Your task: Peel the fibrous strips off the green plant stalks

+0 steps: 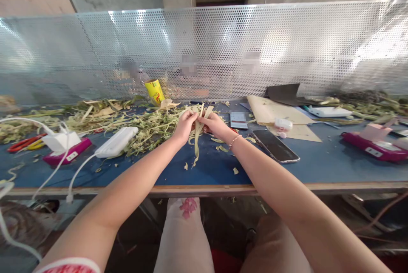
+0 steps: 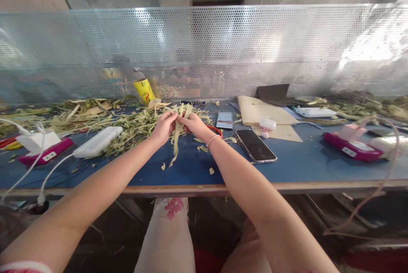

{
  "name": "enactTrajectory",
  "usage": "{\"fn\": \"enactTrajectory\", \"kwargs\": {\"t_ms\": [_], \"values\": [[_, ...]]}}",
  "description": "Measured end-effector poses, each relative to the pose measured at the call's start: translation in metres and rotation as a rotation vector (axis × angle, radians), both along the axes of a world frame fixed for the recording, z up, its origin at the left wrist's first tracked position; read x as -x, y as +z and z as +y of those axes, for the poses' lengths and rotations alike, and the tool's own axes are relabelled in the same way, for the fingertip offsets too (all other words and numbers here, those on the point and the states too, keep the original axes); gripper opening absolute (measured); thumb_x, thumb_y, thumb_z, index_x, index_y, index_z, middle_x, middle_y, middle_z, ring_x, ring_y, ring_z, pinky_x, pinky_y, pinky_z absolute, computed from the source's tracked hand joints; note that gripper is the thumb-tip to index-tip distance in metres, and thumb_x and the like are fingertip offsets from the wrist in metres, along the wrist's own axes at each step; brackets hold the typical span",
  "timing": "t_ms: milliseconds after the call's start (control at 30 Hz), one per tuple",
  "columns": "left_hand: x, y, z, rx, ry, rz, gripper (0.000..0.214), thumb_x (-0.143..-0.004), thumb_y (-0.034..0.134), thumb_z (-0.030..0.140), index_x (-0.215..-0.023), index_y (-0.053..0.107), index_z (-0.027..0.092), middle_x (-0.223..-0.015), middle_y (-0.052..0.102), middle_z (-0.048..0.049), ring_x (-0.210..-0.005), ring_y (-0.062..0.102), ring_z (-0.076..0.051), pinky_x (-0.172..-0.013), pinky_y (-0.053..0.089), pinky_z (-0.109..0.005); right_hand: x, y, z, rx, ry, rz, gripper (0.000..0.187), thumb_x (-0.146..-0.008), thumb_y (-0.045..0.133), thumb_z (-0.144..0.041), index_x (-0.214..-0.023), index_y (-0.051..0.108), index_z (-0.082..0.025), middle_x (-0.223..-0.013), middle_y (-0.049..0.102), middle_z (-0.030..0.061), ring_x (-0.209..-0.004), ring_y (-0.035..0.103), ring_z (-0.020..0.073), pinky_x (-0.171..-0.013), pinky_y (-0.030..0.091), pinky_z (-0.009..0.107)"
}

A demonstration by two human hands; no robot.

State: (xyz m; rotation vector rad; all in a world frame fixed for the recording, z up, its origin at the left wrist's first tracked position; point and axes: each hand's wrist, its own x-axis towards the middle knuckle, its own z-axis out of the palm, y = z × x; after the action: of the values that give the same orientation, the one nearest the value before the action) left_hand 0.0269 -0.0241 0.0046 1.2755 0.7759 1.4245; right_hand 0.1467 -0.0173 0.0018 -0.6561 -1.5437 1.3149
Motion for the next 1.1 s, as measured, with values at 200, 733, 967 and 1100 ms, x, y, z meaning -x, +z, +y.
{"fn": "enactTrajectory", "kwargs": {"t_ms": [200,733,967,1100], "values": [[0.002,0.0,0.002,-0.047,0.069,0.09,0.025,-0.06,0.071,0.029,-0.062,0.049,0.017,-0.055,0.051,0.0034,-0.049,0.049,-0.01,-0.048,0.039,-0.022,-0.001,-0.003,0.004,-0.084,-0.041,-0.067,0.025,-0.068,0.062,-0.036,-0.067,0.045,-0.018,-0.047,0.042,-0.0083,-0.038,0.037,0.0034,-0.039,0.032,0.019],[0.007,0.001,0.004,-0.032,0.118,0.303,0.023,-0.061,0.07,0.029,-0.059,0.052,0.016,-0.047,0.043,0.0044,-0.042,0.038,-0.006,-0.043,0.025,-0.02,-0.008,0.001,0.001,-0.169,-0.147,-0.257,0.023,-0.063,0.064,-0.027,-0.065,0.044,-0.017,-0.049,0.044,-0.0081,-0.042,0.041,0.0044,-0.042,0.035,0.019],[0.007,0.005,0.002,0.0,0.078,0.206,0.026,-0.057,0.073,0.032,-0.062,0.055,0.014,-0.054,0.053,0.0027,-0.048,0.051,-0.009,-0.05,0.042,-0.023,-0.012,0.005,0.001,-0.167,-0.04,-0.249,0.016,-0.069,0.058,-0.027,-0.067,0.046,-0.017,-0.049,0.045,-0.0072,-0.041,0.044,0.0053,-0.044,0.037,0.02],[0.004,0.008,-0.001,0.054,0.067,0.132,0.027,-0.056,0.074,0.032,-0.064,0.057,0.014,-0.056,0.057,0.002,-0.051,0.055,-0.011,-0.053,0.047,-0.026,-0.011,0.0,0.004,-0.144,0.001,-0.154,0.014,-0.069,0.055,-0.024,-0.065,0.044,-0.018,-0.047,0.042,-0.0082,-0.04,0.041,0.0046,-0.043,0.035,0.019]]}}
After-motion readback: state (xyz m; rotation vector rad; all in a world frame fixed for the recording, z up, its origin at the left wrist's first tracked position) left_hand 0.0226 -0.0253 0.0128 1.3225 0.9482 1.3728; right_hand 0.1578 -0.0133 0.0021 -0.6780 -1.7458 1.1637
